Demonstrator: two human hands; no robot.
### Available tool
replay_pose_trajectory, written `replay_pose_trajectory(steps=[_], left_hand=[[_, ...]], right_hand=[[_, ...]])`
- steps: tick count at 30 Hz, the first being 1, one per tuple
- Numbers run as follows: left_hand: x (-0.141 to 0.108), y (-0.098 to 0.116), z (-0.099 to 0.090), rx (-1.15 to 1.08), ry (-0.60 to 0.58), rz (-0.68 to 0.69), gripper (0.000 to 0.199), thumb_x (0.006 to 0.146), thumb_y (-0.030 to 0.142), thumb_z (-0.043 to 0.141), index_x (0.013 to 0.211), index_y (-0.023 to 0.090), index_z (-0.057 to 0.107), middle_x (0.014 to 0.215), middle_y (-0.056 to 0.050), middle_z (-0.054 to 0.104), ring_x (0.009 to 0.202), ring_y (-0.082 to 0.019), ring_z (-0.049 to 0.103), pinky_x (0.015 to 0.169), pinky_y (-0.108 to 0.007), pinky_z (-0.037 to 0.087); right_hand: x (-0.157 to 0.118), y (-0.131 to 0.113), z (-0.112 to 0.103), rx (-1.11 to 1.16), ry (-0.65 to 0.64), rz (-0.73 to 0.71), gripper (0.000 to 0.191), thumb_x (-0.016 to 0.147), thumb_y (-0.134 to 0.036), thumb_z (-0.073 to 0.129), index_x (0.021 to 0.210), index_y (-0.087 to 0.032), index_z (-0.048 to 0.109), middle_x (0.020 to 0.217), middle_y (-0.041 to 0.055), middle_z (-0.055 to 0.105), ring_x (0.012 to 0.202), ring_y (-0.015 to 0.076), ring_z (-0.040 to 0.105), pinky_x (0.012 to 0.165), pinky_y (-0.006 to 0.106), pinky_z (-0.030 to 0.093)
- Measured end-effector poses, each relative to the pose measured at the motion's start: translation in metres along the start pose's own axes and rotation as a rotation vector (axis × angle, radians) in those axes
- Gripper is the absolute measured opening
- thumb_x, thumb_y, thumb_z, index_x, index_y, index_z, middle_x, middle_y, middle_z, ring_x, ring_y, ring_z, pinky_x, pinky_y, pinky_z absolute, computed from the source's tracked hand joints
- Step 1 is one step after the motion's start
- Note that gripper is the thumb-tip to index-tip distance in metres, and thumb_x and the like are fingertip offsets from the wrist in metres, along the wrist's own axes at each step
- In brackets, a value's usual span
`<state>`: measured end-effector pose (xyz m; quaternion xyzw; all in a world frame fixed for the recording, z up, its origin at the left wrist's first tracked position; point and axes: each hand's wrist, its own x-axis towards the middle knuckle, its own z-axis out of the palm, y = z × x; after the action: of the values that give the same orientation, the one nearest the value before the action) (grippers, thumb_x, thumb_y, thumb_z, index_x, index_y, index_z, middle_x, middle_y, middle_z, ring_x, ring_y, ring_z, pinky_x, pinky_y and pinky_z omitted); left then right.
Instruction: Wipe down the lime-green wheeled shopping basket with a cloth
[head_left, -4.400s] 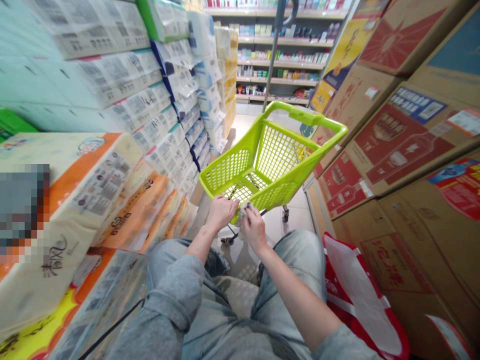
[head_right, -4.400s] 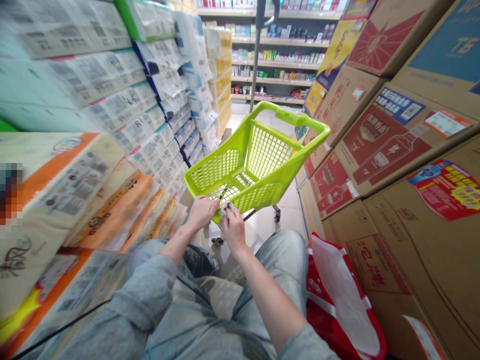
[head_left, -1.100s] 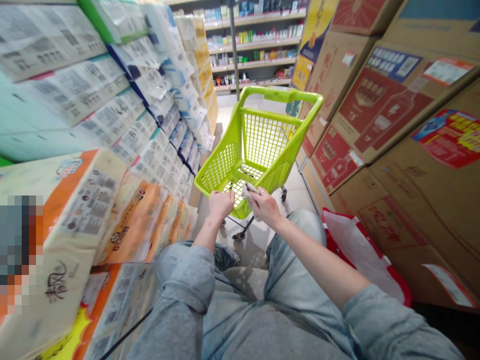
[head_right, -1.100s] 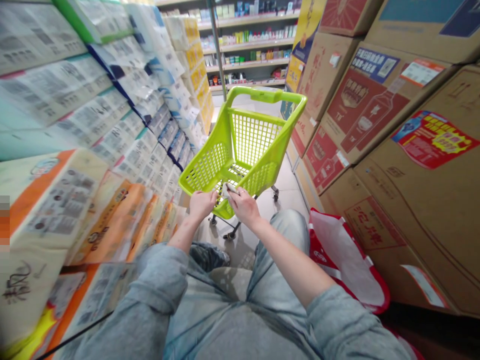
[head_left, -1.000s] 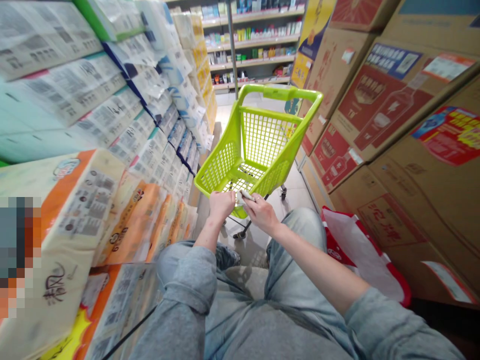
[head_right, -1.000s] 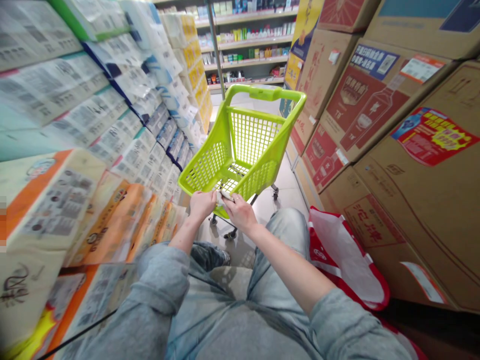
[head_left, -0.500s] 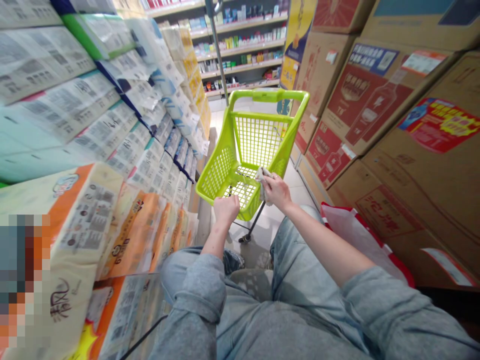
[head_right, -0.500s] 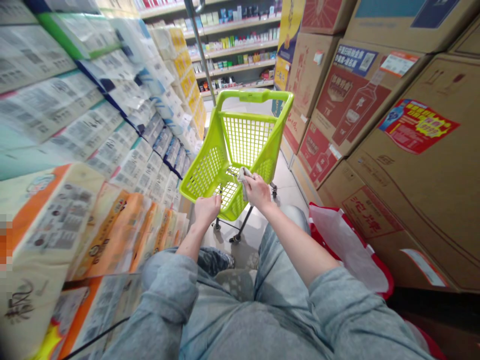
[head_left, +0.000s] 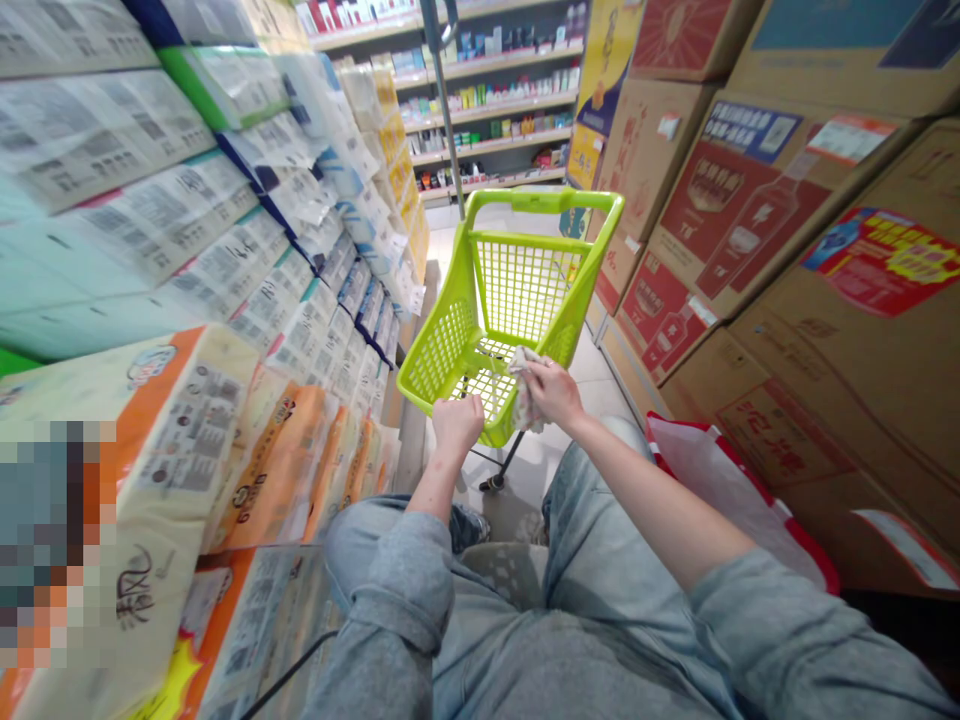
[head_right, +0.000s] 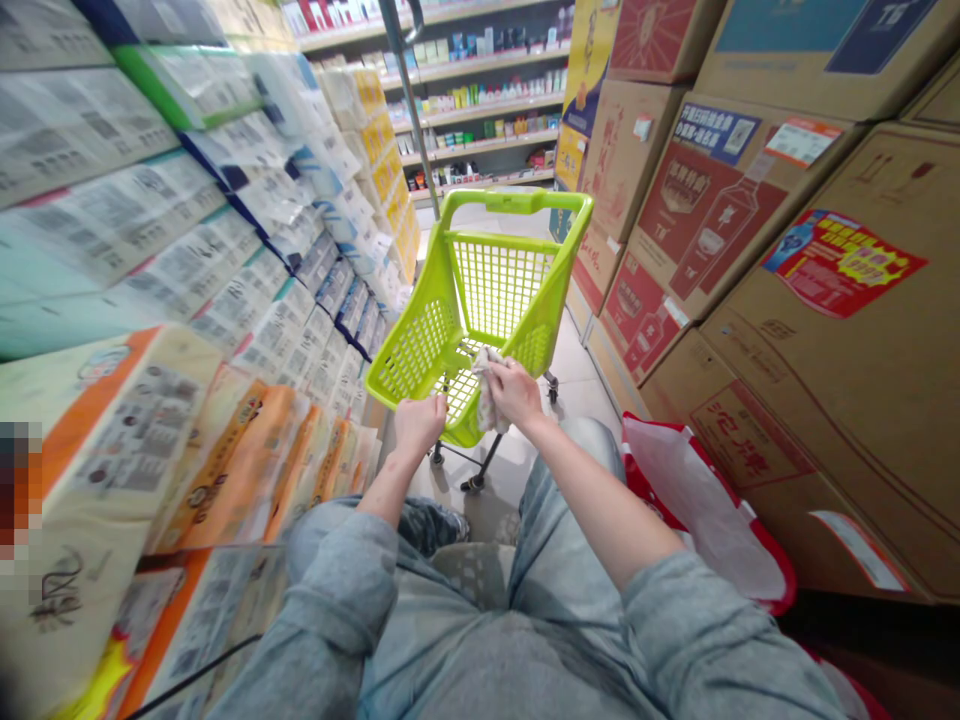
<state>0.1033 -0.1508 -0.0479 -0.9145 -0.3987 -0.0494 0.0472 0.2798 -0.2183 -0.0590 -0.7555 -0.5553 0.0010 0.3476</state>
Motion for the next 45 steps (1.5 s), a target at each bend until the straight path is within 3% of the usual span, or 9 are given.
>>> replay_pose_trajectory(steps=[4, 7, 11, 16, 19, 22, 26, 30, 45], left_hand=[[-0.001, 0.009, 0.001, -0.016, 0.013, -0.017, 0.042, 0.089, 0.024, 0.026, 0.079, 0.013, 0.065, 0.075, -0.012, 0.069, 0.068, -0.020, 0.062, 0.064, -0.032, 0.032], [-0.002, 0.017, 0.001, -0.039, 0.045, -0.072, 0.047, 0.090, 0.027, 0.022, 0.076, 0.013, 0.065, 0.069, -0.012, 0.068, 0.065, -0.020, 0.062, 0.064, -0.032, 0.032], [-0.003, 0.022, 0.000, -0.062, 0.058, -0.089, 0.045, 0.089, 0.027, 0.025, 0.077, 0.013, 0.066, 0.068, -0.011, 0.068, 0.064, -0.019, 0.062, 0.064, -0.032, 0.032], [-0.005, 0.019, 0.003, -0.063, 0.078, -0.149, 0.052, 0.091, 0.028, 0.020, 0.076, 0.011, 0.066, 0.067, -0.014, 0.067, 0.064, -0.020, 0.062, 0.065, -0.032, 0.032], [-0.006, 0.017, 0.003, -0.074, 0.069, -0.142, 0.052, 0.091, 0.028, 0.019, 0.077, 0.010, 0.066, 0.069, -0.015, 0.067, 0.065, -0.021, 0.062, 0.065, -0.033, 0.032], [-0.007, 0.017, 0.001, -0.066, 0.062, -0.123, 0.050, 0.090, 0.027, 0.021, 0.078, 0.011, 0.066, 0.069, -0.014, 0.067, 0.066, -0.021, 0.062, 0.066, -0.033, 0.032], [-0.009, 0.018, 0.001, -0.072, 0.068, -0.124, 0.050, 0.090, 0.028, 0.020, 0.077, 0.012, 0.066, 0.068, -0.013, 0.067, 0.065, -0.020, 0.061, 0.066, -0.033, 0.032], [-0.010, 0.022, 0.003, -0.101, 0.074, -0.156, 0.053, 0.090, 0.029, 0.019, 0.077, 0.012, 0.067, 0.068, -0.013, 0.067, 0.065, -0.021, 0.061, 0.067, -0.034, 0.032], [-0.012, 0.045, 0.002, -0.202, 0.098, -0.074, 0.049, 0.090, 0.030, 0.024, 0.077, 0.013, 0.068, 0.072, -0.011, 0.067, 0.072, -0.020, 0.060, 0.073, -0.033, 0.032]], right_hand=[[0.029, 0.018, -0.005, 0.000, 0.053, 0.094, 0.034, 0.090, -0.036, 0.036, 0.102, -0.024, 0.066, 0.094, 0.0067, 0.060, 0.080, 0.0182, 0.055, 0.067, 0.027, 0.041], [0.032, 0.020, -0.006, -0.035, 0.074, 0.120, 0.032, 0.089, -0.035, 0.037, 0.096, -0.024, 0.067, 0.093, 0.0066, 0.061, 0.079, 0.0182, 0.056, 0.065, 0.027, 0.040], [0.007, 0.003, 0.000, -0.094, 0.100, 0.110, 0.031, 0.090, -0.034, 0.037, 0.097, -0.025, 0.065, 0.094, 0.0071, 0.062, 0.080, 0.0184, 0.056, 0.064, 0.027, 0.041], [-0.039, -0.030, 0.012, -0.086, 0.058, -0.005, 0.032, 0.091, -0.033, 0.035, 0.109, -0.025, 0.061, 0.099, 0.0072, 0.063, 0.087, 0.0177, 0.056, 0.070, 0.027, 0.043], [-0.046, -0.037, 0.014, -0.101, 0.031, -0.039, 0.031, 0.092, -0.034, 0.036, 0.105, -0.025, 0.062, 0.100, 0.0073, 0.064, 0.089, 0.0179, 0.056, 0.072, 0.027, 0.043], [-0.030, -0.029, 0.009, -0.119, 0.014, -0.003, 0.031, 0.091, -0.037, 0.036, 0.101, -0.026, 0.063, 0.102, 0.0061, 0.063, 0.091, 0.0184, 0.055, 0.071, 0.028, 0.042], [0.006, -0.007, -0.002, -0.155, 0.041, 0.159, 0.033, 0.092, -0.040, 0.034, 0.101, -0.028, 0.064, 0.102, 0.0044, 0.062, 0.085, 0.0181, 0.055, 0.066, 0.027, 0.039], [0.034, 0.007, -0.008, -0.209, 0.005, 0.190, 0.037, 0.091, -0.044, 0.033, 0.095, -0.026, 0.066, 0.098, 0.0046, 0.061, 0.083, 0.0172, 0.054, 0.065, 0.026, 0.036], [0.061, 0.013, -0.006, -0.351, -0.075, 0.208, 0.041, 0.093, -0.041, 0.028, 0.096, -0.024, 0.065, 0.096, 0.0051, 0.060, 0.084, 0.0169, 0.052, 0.066, 0.026, 0.033]])
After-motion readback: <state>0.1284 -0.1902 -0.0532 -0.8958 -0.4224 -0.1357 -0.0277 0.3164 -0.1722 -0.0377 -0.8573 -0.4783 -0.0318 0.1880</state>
